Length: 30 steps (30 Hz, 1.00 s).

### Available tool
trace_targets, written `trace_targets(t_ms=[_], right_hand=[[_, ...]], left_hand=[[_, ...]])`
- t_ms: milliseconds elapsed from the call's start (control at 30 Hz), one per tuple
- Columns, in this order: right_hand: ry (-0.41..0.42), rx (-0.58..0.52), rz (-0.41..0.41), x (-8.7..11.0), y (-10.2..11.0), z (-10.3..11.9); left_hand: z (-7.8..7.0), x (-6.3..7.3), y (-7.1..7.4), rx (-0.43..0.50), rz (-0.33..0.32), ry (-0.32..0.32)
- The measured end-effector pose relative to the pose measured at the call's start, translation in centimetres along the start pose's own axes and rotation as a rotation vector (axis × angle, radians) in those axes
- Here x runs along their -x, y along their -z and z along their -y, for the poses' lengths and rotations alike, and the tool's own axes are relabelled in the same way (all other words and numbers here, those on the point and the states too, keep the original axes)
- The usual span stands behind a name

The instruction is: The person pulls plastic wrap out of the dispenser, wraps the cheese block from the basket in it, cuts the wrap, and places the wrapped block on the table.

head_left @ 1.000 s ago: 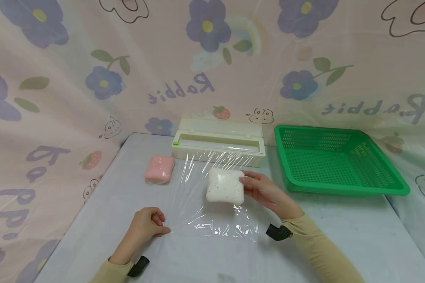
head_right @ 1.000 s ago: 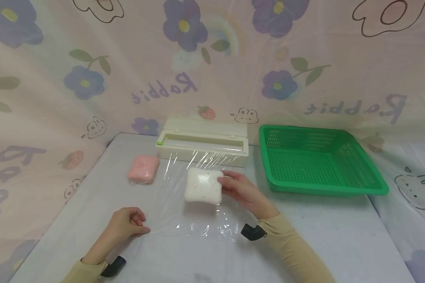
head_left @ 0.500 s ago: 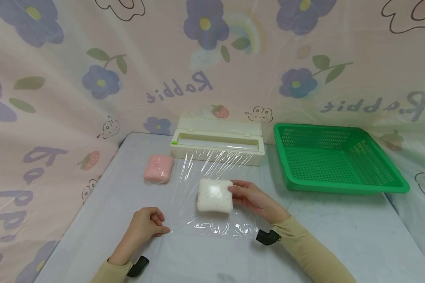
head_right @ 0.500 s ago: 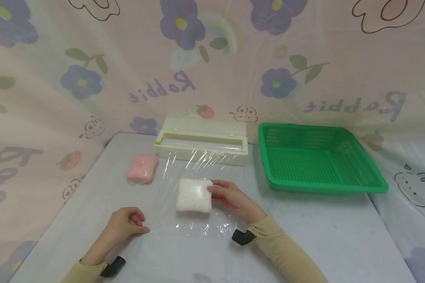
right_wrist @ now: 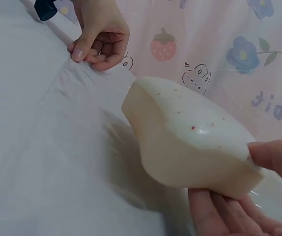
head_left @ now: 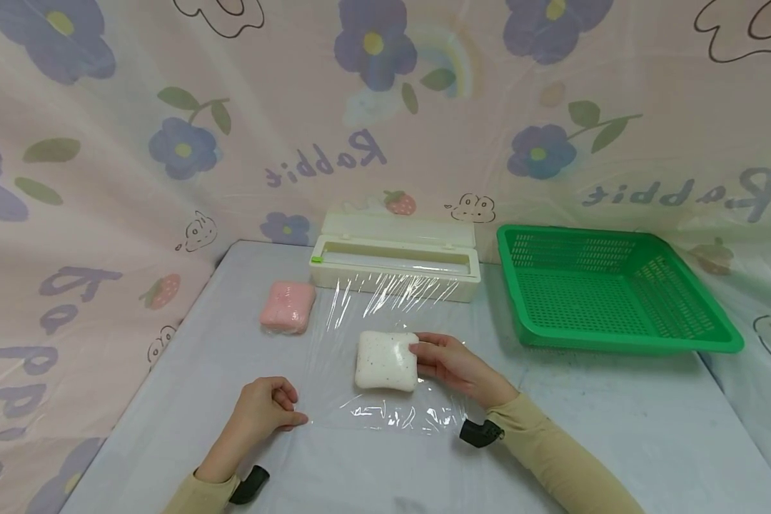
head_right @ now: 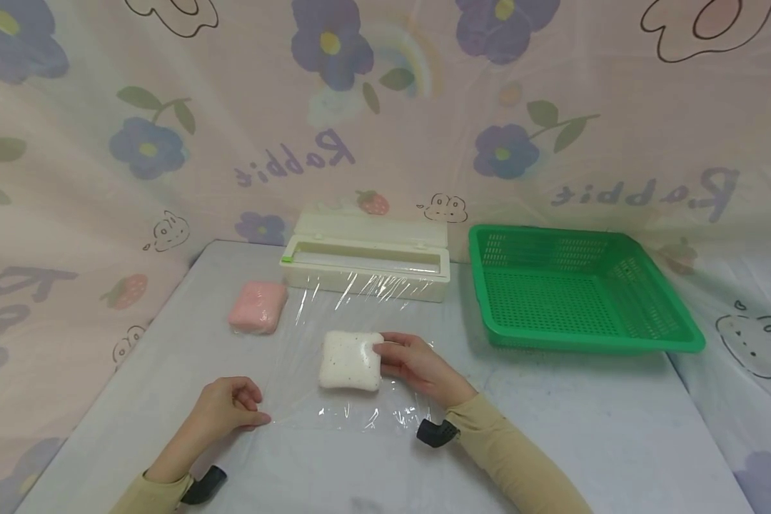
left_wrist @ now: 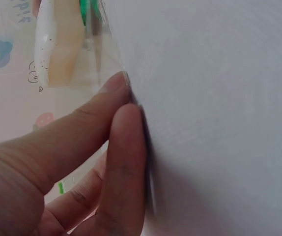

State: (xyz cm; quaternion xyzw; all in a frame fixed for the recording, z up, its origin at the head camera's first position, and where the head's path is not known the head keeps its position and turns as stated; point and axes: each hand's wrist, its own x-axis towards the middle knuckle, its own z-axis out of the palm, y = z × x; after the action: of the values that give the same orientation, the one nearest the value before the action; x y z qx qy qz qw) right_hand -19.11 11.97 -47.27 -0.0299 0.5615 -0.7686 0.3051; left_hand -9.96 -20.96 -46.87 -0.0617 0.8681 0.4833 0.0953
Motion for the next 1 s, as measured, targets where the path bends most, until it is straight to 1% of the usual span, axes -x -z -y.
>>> trace_targets(t_ms=[233, 367, 500, 600, 733, 833, 1000], right_hand=[[-0.013, 0.039, -0.028, -0.4, 0.5, -0.1], [-0.008, 0.032, -0.051, -0.7, 0.7, -0.4], [0.003, 0.029, -0.095, -0.9, 0.5, -0.9], [0.012, 0.054, -0.148, -0.9, 0.3, -1.2], [0.037, 0.130, -0.221, -0.8, -0.1, -1.2], [0.061, 0.218, -0.253, -0.7, -0.2, -0.9], [0.054, 0.378, -0.314, -0.7, 0.0, -0.4]], left_hand=[[0.2, -0.1, 0.0, 0.012, 0.004, 0.001], [0.2, -0.2, 0.0, 0.001, 0.002, -0.006], [0.2, -0.1, 0.0, -0.006, -0.002, -0.029], [0.0, 0.0, 0.0, -0.003, -0.003, -0.036], [0.0, 0.0, 0.0, -0.002, -0.011, -0.026], [0.1, -0.1, -0.1, -0.010, -0.016, -0.015], [0.1, 0.0, 0.0, -0.011, -0.009, -0.013]])
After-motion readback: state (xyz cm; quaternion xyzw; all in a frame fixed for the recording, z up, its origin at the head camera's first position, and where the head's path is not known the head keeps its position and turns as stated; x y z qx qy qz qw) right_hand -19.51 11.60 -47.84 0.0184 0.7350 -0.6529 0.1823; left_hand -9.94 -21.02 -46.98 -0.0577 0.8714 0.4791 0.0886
